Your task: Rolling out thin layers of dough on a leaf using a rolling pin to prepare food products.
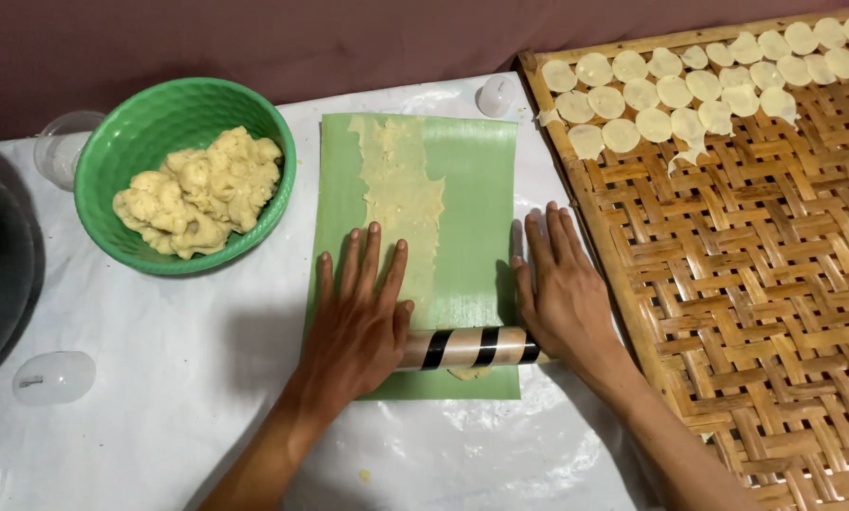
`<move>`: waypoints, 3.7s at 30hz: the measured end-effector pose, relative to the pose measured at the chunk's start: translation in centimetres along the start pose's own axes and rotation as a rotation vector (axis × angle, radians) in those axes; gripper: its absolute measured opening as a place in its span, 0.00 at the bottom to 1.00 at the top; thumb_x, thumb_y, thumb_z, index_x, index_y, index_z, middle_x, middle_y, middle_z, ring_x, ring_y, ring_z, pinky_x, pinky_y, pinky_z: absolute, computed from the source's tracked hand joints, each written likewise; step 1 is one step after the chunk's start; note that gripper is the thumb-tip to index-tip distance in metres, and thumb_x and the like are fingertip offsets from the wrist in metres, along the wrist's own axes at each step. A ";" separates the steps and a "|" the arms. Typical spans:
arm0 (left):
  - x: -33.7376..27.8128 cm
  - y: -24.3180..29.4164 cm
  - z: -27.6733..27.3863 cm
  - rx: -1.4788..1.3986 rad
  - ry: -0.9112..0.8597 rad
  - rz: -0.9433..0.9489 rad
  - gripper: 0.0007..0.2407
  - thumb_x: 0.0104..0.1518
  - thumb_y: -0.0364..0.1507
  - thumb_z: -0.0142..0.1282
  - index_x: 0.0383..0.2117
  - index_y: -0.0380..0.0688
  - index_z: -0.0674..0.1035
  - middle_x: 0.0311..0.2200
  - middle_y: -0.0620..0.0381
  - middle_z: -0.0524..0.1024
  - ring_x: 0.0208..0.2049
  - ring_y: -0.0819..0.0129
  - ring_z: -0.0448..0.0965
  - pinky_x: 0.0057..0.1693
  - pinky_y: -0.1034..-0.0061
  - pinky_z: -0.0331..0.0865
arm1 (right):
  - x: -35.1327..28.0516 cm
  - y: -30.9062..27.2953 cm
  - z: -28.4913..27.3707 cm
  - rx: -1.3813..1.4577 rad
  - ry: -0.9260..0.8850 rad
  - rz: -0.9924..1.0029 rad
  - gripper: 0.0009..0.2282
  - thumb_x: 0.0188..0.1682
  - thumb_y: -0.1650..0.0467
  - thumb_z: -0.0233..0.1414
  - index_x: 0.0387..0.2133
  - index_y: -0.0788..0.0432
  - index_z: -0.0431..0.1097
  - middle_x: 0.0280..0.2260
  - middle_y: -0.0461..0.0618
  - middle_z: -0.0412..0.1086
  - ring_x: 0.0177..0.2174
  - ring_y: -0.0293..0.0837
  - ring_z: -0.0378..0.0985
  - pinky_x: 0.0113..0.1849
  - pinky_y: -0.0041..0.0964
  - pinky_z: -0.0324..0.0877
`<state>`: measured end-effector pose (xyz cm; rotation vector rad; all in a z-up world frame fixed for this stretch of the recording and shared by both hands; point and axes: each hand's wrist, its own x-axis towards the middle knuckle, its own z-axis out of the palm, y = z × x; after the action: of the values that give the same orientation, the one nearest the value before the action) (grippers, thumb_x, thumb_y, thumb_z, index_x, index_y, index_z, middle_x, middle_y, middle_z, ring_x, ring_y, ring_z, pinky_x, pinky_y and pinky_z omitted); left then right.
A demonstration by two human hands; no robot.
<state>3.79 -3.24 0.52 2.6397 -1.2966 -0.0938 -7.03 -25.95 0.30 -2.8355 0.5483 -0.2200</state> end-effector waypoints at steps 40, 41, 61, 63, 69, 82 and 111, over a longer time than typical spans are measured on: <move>-7.7 1.6 -0.2 0.085 0.380 0.325 0.23 0.57 0.41 0.65 0.57 0.51 0.73 0.40 0.57 0.74 0.37 0.60 0.73 0.45 0.64 0.66 | -10.1 1.4 1.8 -0.103 0.307 -0.343 0.21 0.57 0.55 0.40 0.43 0.58 0.72 0.36 0.50 0.74 0.33 0.47 0.74 0.36 0.42 0.67; -8.2 1.6 0.8 0.061 0.384 0.322 0.24 0.55 0.40 0.68 0.57 0.52 0.74 0.39 0.57 0.74 0.36 0.59 0.73 0.44 0.64 0.65 | -10.7 1.6 2.6 -0.082 0.272 -0.326 0.19 0.56 0.56 0.42 0.42 0.57 0.72 0.36 0.50 0.74 0.34 0.48 0.74 0.36 0.42 0.67; -3.1 1.3 2.5 0.073 0.255 0.054 0.26 0.67 0.43 0.38 0.68 0.43 0.63 0.72 0.42 0.51 0.73 0.44 0.47 0.70 0.39 0.43 | -5.4 -0.4 0.3 0.039 -0.120 0.080 0.19 0.56 0.61 0.40 0.52 0.61 0.64 0.49 0.62 0.64 0.47 0.58 0.67 0.47 0.55 0.67; -2.0 1.2 2.2 0.088 0.313 0.046 0.26 0.68 0.47 0.36 0.66 0.43 0.66 0.71 0.38 0.53 0.71 0.39 0.52 0.68 0.38 0.50 | -4.7 -0.1 0.7 0.027 0.036 -0.006 0.19 0.60 0.59 0.39 0.48 0.61 0.68 0.44 0.65 0.66 0.41 0.62 0.69 0.43 0.56 0.67; -8.7 2.8 3.6 0.105 0.314 0.149 0.33 0.67 0.52 0.40 0.71 0.41 0.55 0.73 0.42 0.51 0.74 0.50 0.51 0.73 0.44 0.48 | -11.1 0.2 2.2 -0.081 0.051 -0.149 0.30 0.55 0.49 0.34 0.60 0.58 0.61 0.60 0.63 0.63 0.54 0.58 0.71 0.50 0.53 0.69; -5.8 1.0 2.1 -0.050 0.331 0.263 0.19 0.56 0.39 0.66 0.49 0.47 0.75 0.41 0.56 0.77 0.42 0.56 0.75 0.51 0.61 0.66 | -9.2 1.4 0.7 -0.072 0.098 -0.366 0.26 0.48 0.50 0.54 0.50 0.55 0.70 0.40 0.51 0.71 0.38 0.53 0.72 0.41 0.47 0.68; -14.6 4.0 5.3 0.157 0.462 0.130 0.19 0.68 0.36 0.48 0.62 0.42 0.72 0.61 0.45 0.71 0.63 0.52 0.71 0.66 0.55 0.66 | -15.7 -0.6 3.0 -0.084 0.224 -0.420 0.22 0.56 0.67 0.46 0.61 0.67 0.62 0.62 0.62 0.65 0.61 0.55 0.68 0.61 0.48 0.63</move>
<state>-9.05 5.11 -4.28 2.4746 -1.3420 0.6217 -20.67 -18.75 -4.02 -2.9972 -0.0097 -0.6072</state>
